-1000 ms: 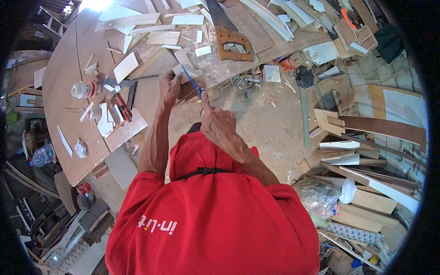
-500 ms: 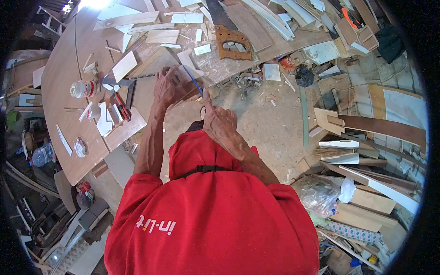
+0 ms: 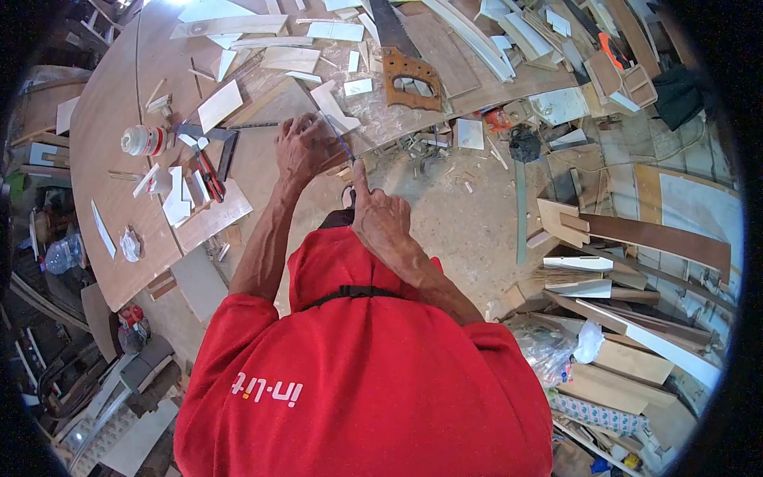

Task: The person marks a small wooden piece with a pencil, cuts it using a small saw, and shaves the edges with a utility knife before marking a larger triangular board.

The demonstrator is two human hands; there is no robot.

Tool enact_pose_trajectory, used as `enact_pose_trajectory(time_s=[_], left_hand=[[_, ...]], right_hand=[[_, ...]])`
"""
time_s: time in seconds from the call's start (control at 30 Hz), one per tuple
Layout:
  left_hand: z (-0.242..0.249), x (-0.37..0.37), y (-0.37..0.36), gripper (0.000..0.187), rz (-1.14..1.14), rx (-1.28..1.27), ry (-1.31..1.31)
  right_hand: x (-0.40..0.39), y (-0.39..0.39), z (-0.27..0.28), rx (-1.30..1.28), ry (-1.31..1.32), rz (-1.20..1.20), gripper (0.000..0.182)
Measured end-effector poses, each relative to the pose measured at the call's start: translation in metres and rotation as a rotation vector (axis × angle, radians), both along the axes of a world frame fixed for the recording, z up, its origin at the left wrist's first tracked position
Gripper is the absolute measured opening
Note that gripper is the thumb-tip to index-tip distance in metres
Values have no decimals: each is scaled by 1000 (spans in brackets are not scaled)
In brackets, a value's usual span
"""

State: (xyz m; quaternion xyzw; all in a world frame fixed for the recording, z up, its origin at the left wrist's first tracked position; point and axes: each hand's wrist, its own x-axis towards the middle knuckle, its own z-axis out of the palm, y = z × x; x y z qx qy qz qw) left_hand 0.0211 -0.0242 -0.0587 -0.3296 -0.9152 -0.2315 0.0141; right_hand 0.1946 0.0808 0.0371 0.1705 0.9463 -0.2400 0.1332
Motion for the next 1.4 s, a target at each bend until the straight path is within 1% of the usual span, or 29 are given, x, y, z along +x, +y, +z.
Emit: enact_pose_trajectory(time_s=[0.07,0.17,0.3,0.37,0.43,0.5,0.53,0.6,0.7,0.73,0.77,0.9,1.0,1.07,1.1,1.17,1.23,1.3,1.4], left_hand=[[0,3,-3,39,11,68,-15],[-7,4,-6,41,-5,82,46],[-10,2,-6,40,-25,114,17],[-3,4,-3,35,-16,89,23],[-7,4,-3,33,-7,106,37],[-7,3,-3,32,1,121,60],[-5,4,-3,31,9,106,43],[-4,3,-4,30,15,94,26],[-5,3,-2,33,18,86,-40],[-1,5,-2,30,9,79,-20],[2,6,-3,27,1,71,3],[3,6,-2,25,10,39,38],[6,4,-1,29,23,28,14],[8,5,-3,45,-26,18,-22],[7,5,-2,45,-29,20,-28],[7,3,-1,52,-41,14,6],[8,1,2,52,-26,10,16],[7,6,2,51,-12,-1,12],[9,4,1,51,-11,-20,-9]], right_hand=[[-2,-1,3,15,0,12,72],[-2,-4,2,34,3,16,73],[-6,-6,6,43,-26,11,72],[-10,-7,3,61,-38,11,73],[-12,-5,-6,78,-55,6,73],[-18,-2,-12,87,41,31,75],[-18,0,-9,87,41,35,75],[-18,7,0,51,-62,52,78],[-17,8,5,92,-101,66,80],[-18,7,3,95,-103,70,80],[-21,5,-1,101,-74,69,80],[-32,1,-4,108,1,79,80],[-25,14,7,63,-19,115,79],[-28,20,10,80,-2,139,77],[-28,22,10,97,10,154,75],[-36,25,7,81,-8,147,73],[-45,27,12,66,-6,149,72],[-42,31,23,85,-110,206,79],[-45,34,8,67,-26,197,80]])
